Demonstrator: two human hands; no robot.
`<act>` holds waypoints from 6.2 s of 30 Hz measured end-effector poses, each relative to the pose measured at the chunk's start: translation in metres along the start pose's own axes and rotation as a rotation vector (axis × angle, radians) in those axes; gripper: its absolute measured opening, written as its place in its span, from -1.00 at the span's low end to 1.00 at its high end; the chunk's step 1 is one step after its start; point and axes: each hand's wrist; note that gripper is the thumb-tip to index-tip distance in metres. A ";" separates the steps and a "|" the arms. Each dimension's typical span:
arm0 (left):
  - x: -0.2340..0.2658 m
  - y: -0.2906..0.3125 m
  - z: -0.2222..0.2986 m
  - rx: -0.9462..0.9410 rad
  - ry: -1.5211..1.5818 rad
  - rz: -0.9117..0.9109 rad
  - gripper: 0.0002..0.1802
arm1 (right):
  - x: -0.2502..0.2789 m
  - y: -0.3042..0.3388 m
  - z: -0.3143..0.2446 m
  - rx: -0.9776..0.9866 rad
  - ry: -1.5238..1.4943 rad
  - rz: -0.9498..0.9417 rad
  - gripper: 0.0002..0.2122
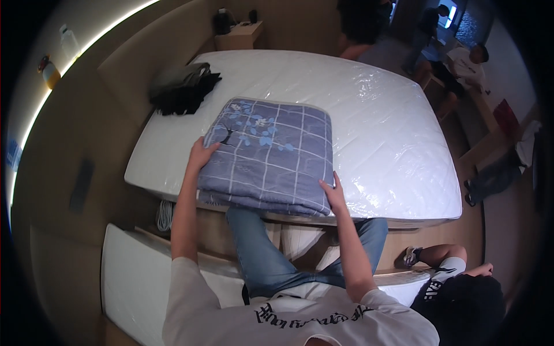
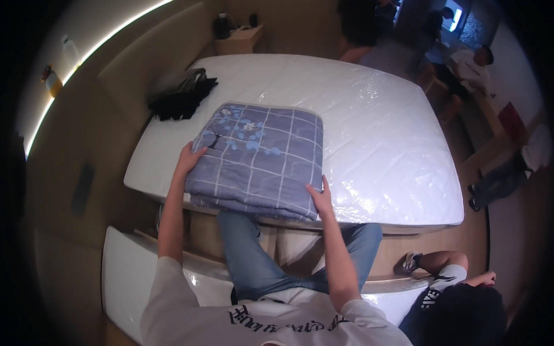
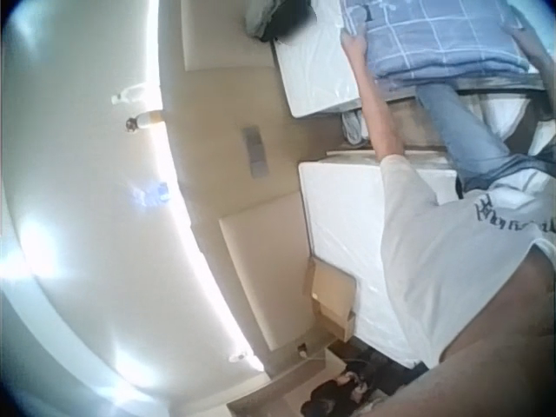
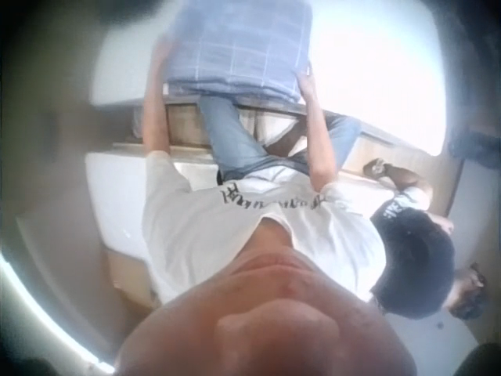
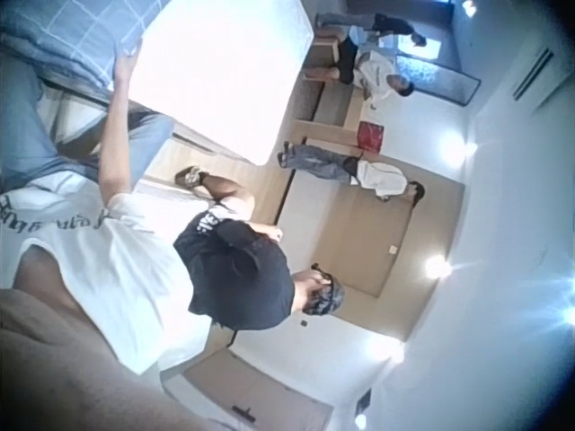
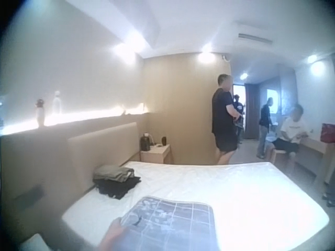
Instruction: The person repeatedly folds and unfolds a blanket on a mattress by hand, flattening and smoothing it flat.
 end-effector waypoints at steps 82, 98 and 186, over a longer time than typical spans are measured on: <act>-0.053 0.059 -0.088 0.266 0.469 -0.198 -0.27 | 0.013 -0.004 -0.001 -0.023 0.394 0.058 -0.37; -0.035 0.147 -0.071 -0.124 0.672 -0.106 -0.10 | 0.025 0.060 0.005 0.384 0.579 -0.046 -0.07; -0.075 0.181 -0.087 0.594 1.153 0.211 -0.70 | -0.022 0.063 0.045 0.150 0.799 0.420 -0.28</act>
Point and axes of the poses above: each hand's wrist, its own y-axis away from the middle knuckle, its own x-axis out of the back of the hand, z = x × y, and after that the axes turned 4 degrees about -z, right-handed
